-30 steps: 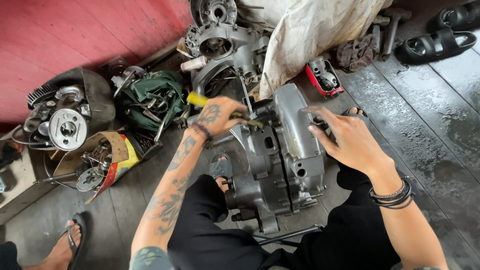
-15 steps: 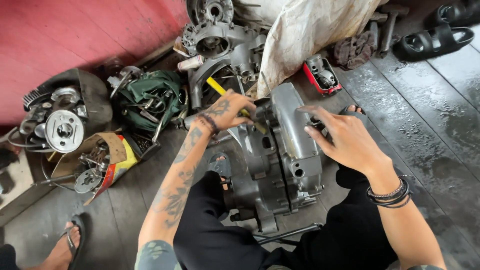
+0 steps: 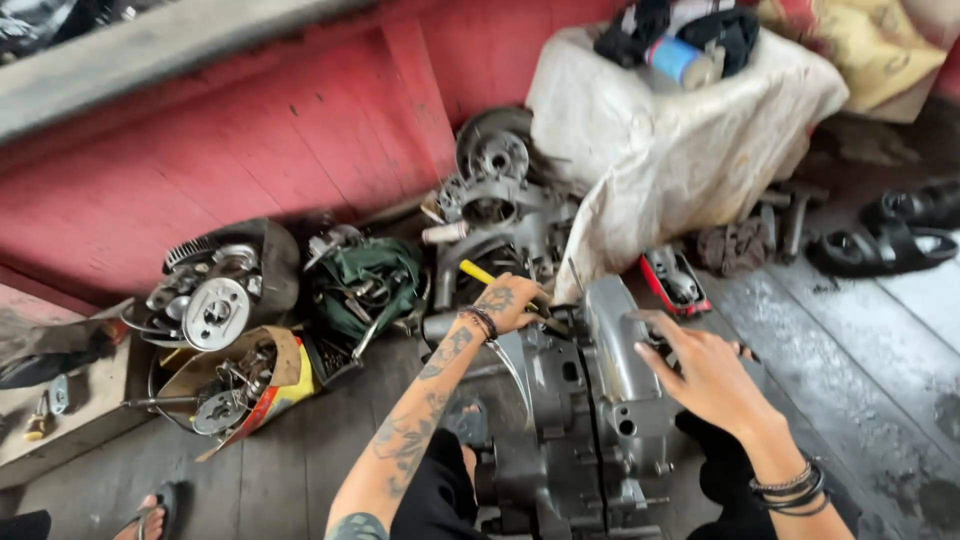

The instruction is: Cleaning a motorcycle engine casing by scraping off dirt and grime with a small hand tool.

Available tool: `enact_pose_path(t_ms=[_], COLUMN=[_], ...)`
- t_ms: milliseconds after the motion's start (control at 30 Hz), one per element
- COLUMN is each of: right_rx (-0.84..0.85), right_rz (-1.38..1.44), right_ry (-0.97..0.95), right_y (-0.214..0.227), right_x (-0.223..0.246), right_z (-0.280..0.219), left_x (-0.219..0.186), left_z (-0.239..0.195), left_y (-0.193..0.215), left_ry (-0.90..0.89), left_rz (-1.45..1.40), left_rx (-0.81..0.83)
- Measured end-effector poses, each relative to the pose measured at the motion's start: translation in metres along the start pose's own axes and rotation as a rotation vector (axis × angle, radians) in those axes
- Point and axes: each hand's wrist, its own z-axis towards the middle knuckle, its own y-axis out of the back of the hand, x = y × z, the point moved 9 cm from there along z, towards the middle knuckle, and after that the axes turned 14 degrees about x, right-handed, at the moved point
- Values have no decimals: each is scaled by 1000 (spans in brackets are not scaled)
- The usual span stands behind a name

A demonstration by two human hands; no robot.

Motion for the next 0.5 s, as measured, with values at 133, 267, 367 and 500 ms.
enact_pose_path(t_ms=[133,267,367,500], right_rx=[32,108,79,81], right_rz=[12,36,20,-1], right_ry=[-30,-116,-118,-144], right_y=[-7,-20,-15,-16], right_x=[-7,-18,-14,-16], right_z=[1,6,2,1], left_x=[-6,-4,-26,-10], left_z=[-3,-4,0,-1], left_y=[11,15,17,16], left_ry=[4,-82,-142,-78], left_rz=[269,54,11,30], left_rx=[-10,-33,-98,-76])
